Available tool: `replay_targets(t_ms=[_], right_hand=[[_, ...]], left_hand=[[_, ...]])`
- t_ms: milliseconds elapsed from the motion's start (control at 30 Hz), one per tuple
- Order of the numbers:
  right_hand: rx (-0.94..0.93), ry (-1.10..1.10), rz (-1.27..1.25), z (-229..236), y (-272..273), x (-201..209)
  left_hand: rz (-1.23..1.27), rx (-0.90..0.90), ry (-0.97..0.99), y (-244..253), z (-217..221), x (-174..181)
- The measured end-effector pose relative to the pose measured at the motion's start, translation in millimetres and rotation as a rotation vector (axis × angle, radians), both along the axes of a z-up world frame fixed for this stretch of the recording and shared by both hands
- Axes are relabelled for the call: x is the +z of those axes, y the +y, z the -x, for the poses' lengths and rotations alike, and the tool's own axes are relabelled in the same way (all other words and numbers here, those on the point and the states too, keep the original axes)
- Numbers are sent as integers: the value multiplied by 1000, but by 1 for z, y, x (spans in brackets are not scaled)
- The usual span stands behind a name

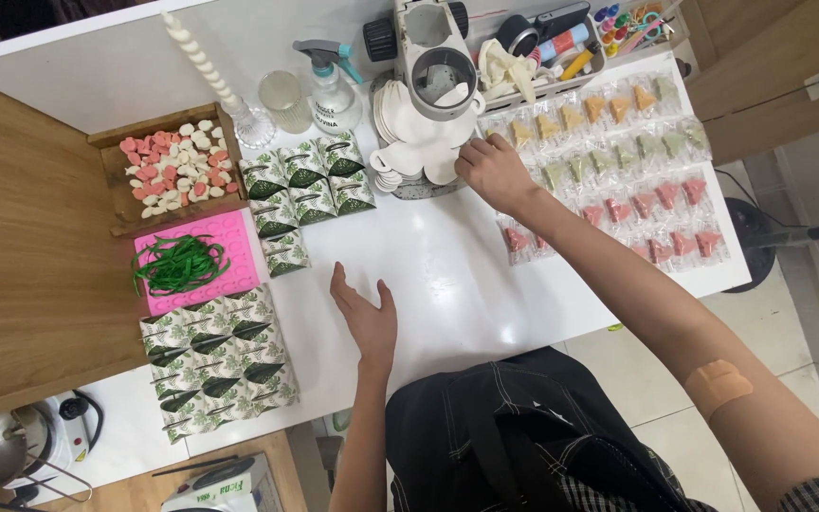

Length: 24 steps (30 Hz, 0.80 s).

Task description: The recorder is assembling small paper gift boxes and placing packaged items inside them.

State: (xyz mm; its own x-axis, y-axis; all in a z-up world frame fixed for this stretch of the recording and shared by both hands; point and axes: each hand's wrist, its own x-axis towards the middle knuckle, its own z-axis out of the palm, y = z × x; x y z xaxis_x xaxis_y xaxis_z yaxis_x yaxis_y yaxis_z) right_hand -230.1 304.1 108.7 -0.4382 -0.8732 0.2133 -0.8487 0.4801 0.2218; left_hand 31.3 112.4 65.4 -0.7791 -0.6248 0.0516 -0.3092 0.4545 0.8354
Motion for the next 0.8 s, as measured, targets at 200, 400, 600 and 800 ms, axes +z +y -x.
replay_targets(t_ms=[200, 400, 600, 800], right_hand=[[-181, -470, 509, -7, 4, 35], [22, -603, 630, -96, 35, 92], [66, -657, 436, -190, 67, 41], [-439, -1187, 818, -207, 95, 20]], left_hand=[[-24, -45, 48, 18, 3, 1], [-671, 7, 11, 29, 8, 11], [-1209, -218, -296, 49, 13, 26], [-1031, -218, -447, 72, -4, -61]])
